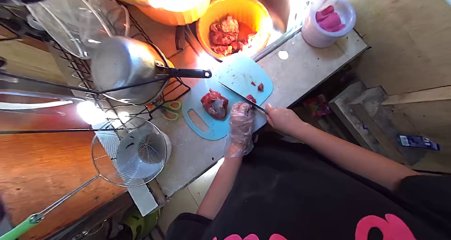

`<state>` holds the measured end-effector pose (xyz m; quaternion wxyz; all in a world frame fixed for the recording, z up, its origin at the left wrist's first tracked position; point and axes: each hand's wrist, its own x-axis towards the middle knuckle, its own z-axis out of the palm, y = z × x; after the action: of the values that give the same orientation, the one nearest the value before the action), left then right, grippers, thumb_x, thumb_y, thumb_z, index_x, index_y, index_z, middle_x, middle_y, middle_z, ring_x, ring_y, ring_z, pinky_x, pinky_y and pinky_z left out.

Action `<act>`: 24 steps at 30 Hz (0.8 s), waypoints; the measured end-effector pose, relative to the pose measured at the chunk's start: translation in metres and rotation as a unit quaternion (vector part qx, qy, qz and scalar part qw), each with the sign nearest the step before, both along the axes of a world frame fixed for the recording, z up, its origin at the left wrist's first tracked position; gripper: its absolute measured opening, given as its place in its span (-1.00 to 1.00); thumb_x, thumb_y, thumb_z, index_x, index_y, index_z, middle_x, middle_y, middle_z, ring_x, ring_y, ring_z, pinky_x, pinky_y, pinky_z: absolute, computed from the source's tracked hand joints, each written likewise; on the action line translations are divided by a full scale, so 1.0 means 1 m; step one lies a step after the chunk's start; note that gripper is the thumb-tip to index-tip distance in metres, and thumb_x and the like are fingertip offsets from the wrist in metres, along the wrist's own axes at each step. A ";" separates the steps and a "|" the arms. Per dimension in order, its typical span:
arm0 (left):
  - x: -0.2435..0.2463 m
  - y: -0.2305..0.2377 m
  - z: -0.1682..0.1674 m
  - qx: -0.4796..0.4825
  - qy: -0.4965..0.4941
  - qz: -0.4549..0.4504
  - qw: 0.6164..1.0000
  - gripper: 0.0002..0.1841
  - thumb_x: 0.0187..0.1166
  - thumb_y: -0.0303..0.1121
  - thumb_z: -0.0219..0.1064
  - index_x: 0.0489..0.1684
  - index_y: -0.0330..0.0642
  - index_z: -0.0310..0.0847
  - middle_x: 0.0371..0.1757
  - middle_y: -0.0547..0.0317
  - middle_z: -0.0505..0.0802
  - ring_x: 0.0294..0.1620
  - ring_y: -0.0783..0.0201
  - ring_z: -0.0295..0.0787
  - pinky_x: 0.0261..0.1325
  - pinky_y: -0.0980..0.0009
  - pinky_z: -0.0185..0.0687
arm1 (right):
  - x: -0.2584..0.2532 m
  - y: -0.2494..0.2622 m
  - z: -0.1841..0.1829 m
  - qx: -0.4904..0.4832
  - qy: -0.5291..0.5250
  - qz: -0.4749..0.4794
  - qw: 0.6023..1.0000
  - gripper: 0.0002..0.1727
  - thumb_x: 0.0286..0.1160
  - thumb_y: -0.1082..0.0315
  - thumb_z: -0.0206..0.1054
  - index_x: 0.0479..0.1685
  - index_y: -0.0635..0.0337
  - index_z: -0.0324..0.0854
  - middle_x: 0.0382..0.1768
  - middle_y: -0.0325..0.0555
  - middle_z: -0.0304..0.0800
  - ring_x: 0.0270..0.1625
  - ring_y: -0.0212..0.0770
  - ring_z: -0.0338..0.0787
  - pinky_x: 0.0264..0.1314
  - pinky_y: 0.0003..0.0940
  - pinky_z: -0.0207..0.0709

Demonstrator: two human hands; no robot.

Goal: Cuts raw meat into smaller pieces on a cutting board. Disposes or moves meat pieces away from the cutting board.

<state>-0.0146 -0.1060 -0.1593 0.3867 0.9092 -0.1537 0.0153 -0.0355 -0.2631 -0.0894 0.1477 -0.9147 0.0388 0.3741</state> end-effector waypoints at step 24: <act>0.077 -0.059 0.050 0.228 0.201 -0.121 0.945 -0.21 0.38 -0.03 0.55 0.70 0.05 0.41 0.46 -0.32 0.62 0.46 -0.23 0.61 0.42 -0.14 0.60 | -0.047 -0.086 0.002 0.107 -0.223 -0.238 0.939 -0.52 0.89 0.06 -0.07 0.25 0.34 0.49 -0.41 0.13 0.67 -0.29 0.12 0.76 -0.17 0.09 0.59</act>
<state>0.0628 -0.1646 -0.1093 0.1910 0.9318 -0.1806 -0.2505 -0.0821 -0.3495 -0.0877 0.3340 -0.9176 0.1815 0.1161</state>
